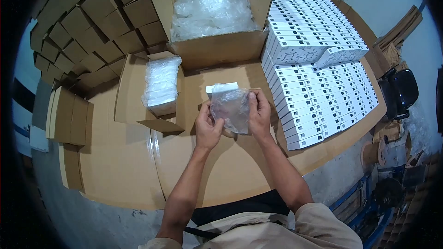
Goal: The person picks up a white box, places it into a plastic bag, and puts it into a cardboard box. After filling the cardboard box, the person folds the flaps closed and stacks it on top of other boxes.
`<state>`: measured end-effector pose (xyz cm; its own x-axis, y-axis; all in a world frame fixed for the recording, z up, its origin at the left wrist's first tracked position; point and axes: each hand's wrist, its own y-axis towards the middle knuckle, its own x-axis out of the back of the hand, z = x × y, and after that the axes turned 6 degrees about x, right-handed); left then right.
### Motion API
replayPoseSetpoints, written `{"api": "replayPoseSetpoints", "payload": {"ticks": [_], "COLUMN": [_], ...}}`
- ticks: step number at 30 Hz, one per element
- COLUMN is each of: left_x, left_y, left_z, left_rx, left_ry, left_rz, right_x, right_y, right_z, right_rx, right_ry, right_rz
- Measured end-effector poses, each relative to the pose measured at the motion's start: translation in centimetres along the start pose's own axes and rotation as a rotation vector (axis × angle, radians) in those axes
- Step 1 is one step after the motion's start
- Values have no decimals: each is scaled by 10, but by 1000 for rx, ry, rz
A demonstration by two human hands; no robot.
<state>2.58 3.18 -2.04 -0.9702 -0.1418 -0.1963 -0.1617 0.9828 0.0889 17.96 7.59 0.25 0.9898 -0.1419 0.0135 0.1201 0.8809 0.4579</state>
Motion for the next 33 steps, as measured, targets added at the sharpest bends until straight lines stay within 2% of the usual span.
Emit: {"api": "replayPoseSetpoints", "payload": {"ticks": [4, 10, 13, 16, 18, 19, 22, 25, 30, 33], "left_x": [3, -1, 3, 12, 9, 6, -2, -3, 4, 1], "left_y": [-2, -3, -1, 1, -1, -1, -2, -5, -2, -1], "left_z": [0, -20, -6, -4, -11, -15, -20, -24, -14, -17], "left_rx": [85, 247, 50, 131, -7, -76, -170, 35, -3, -98], "left_ry": [-10, 139, 201, 264, 155, 101, 180, 189, 221, 242], "left_rz": [63, -22, -62, -49, -67, -76, -150, -158, -266, -334], "right_x": [-2, 0, 4, 7, 8, 7, 4, 2, -2, -2], "right_y": [-2, -2, 2, 2, -2, -2, -4, -7, -9, -12], "right_z": [8, 4, 2, -1, -1, 0, 1, 2, 6, 5], "right_rx": [58, 140, 182, 227, 198, 246, 360, 405, 454, 251], "right_ry": [-196, -305, -315, -333, -299, -306, -322, -310, -250, -241], "right_rz": [-136, -214, -217, -197, -149, -129, -44, 74, 168, 120]}}
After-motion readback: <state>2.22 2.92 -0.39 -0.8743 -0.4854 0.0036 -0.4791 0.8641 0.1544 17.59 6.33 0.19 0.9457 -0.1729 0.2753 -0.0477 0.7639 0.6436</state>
